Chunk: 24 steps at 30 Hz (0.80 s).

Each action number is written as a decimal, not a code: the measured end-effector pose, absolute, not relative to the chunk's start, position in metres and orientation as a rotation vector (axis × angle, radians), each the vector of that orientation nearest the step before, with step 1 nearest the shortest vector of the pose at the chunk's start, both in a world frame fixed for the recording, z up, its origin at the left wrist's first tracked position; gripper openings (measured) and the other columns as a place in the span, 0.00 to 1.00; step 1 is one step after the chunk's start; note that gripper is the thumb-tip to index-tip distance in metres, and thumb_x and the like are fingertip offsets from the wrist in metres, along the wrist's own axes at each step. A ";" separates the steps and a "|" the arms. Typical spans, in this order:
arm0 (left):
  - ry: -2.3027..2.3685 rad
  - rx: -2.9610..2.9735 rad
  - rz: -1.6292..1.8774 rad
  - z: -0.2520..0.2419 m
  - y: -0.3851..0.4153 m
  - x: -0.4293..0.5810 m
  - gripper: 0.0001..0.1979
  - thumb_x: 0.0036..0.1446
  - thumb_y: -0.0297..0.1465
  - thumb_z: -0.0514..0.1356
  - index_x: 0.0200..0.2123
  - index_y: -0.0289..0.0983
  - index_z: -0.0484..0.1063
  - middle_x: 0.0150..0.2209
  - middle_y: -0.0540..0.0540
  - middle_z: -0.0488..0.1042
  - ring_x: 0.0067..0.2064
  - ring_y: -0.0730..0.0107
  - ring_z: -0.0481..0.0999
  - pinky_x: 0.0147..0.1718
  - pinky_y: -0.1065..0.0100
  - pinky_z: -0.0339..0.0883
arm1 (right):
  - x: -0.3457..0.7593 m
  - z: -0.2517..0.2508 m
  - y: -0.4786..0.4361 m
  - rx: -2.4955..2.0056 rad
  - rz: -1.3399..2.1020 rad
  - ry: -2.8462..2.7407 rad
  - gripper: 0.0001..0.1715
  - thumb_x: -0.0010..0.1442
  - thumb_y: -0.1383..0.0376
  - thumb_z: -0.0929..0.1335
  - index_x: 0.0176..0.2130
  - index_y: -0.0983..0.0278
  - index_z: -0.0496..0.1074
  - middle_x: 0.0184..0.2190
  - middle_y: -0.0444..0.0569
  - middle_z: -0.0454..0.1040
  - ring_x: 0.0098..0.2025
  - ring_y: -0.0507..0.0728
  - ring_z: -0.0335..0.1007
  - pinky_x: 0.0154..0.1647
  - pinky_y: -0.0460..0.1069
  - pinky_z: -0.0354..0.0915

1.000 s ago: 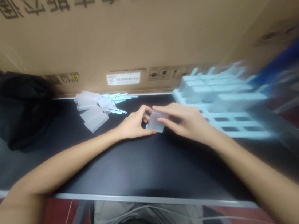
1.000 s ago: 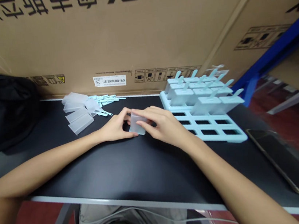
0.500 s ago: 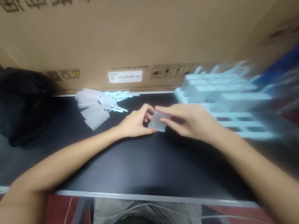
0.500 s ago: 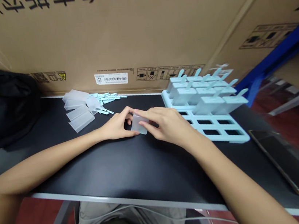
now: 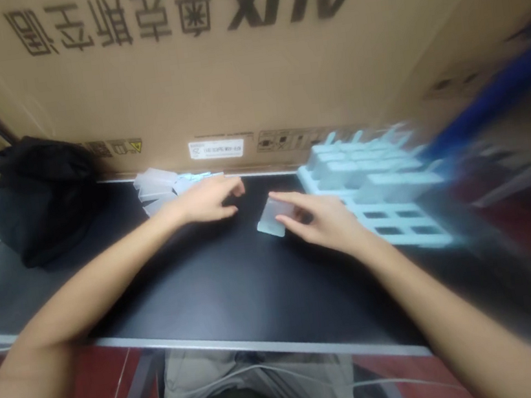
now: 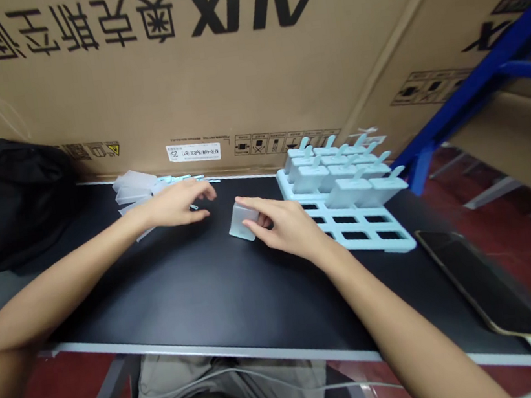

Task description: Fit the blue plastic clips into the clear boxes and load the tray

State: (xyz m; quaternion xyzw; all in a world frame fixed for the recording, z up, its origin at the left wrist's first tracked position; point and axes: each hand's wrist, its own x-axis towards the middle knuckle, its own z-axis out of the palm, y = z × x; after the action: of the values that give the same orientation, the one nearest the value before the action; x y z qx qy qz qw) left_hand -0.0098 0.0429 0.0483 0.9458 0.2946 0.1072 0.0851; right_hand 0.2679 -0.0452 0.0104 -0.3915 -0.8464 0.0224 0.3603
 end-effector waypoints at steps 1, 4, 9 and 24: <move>1.010 2.900 0.256 0.056 0.046 -0.016 0.15 0.58 0.30 0.65 0.49 0.39 0.72 0.49 0.41 0.80 0.48 0.57 0.79 0.47 0.61 0.68 | 0.269 0.012 -0.045 -1.030 0.074 -2.151 0.23 0.68 0.62 0.69 0.61 0.59 0.76 0.34 0.46 0.83 0.26 0.54 0.75 0.34 0.51 0.75; 1.314 3.021 -0.052 0.064 0.050 -0.025 0.15 0.56 0.26 0.63 0.48 0.39 0.75 0.46 0.40 0.80 0.43 0.54 0.79 0.43 0.60 0.67 | 0.272 0.018 -0.046 -1.102 0.093 -1.985 0.27 0.66 0.59 0.70 0.63 0.59 0.73 0.42 0.50 0.82 0.31 0.55 0.77 0.35 0.51 0.76; 1.374 3.076 -0.151 0.050 0.048 -0.020 0.15 0.57 0.22 0.58 0.46 0.40 0.77 0.40 0.41 0.80 0.39 0.56 0.80 0.40 0.61 0.65 | 0.273 0.020 -0.046 -1.151 0.146 -1.857 0.23 0.64 0.57 0.71 0.58 0.58 0.75 0.41 0.50 0.80 0.35 0.58 0.77 0.35 0.53 0.75; 0.819 2.331 1.295 0.082 0.053 -0.014 0.12 0.60 0.35 0.68 0.41 0.39 0.69 0.37 0.49 0.78 0.37 0.70 0.80 0.39 0.67 0.75 | 0.274 0.005 -0.034 -1.062 0.654 -1.568 0.19 0.63 0.53 0.73 0.49 0.55 0.68 0.37 0.45 0.78 0.31 0.57 0.80 0.35 0.55 0.82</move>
State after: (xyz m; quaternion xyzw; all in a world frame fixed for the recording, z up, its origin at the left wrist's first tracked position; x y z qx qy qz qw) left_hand -0.0140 0.0526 0.0821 0.8227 0.2889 0.4572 0.1752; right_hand 0.2743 -0.0338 0.0054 -0.4465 -0.6592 0.2750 0.5389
